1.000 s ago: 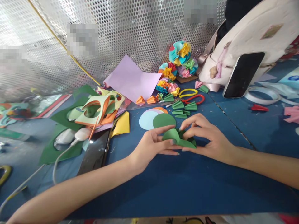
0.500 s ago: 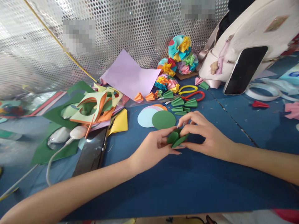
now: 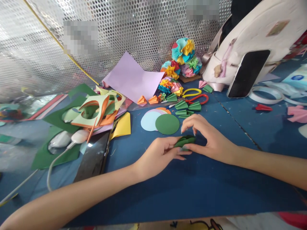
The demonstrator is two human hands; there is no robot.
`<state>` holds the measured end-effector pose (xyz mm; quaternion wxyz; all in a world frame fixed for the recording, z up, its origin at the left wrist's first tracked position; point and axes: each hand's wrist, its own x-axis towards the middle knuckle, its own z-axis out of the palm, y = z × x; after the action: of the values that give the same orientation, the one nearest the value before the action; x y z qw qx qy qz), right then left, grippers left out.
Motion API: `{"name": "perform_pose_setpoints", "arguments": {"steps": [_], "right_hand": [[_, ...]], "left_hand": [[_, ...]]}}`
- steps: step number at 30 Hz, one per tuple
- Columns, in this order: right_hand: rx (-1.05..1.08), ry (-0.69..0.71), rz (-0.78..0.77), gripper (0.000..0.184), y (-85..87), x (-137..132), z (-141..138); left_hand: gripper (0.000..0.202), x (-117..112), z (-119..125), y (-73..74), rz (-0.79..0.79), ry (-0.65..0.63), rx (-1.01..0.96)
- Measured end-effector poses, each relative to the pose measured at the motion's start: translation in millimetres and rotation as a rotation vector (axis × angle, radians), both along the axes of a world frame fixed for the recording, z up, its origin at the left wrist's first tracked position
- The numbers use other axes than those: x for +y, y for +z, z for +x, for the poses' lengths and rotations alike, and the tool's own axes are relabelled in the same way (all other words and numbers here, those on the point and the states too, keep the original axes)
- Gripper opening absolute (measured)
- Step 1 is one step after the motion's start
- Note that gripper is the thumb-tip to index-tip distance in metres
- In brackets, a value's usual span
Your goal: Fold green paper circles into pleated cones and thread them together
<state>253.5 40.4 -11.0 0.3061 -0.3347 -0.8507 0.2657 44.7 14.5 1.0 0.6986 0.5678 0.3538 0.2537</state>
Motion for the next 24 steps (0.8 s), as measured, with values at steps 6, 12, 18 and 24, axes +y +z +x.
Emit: {"name": "perform_pose_setpoints", "arguments": {"steps": [6,12,18,24], "right_hand": [[-0.014,0.097,-0.078,0.010,3.6,-4.5,-1.0],[0.030,0.111,-0.221,0.023,7.1,-5.4,-0.8],[0.088,0.067,-0.313,0.026,7.0,-5.5,-1.3],[0.145,-0.015,-0.369,0.029,6.5,-10.0,-4.4]], "left_hand": [[0.009,1.5,-0.9,4.3,0.109,-0.031,0.069],[0.016,1.1,-2.4,4.0,0.116,0.076,0.081],[0.023,4.8,-1.8,2.5,0.066,0.202,0.092],[0.019,3.9,-0.6,3.2,0.018,0.257,0.043]]}}
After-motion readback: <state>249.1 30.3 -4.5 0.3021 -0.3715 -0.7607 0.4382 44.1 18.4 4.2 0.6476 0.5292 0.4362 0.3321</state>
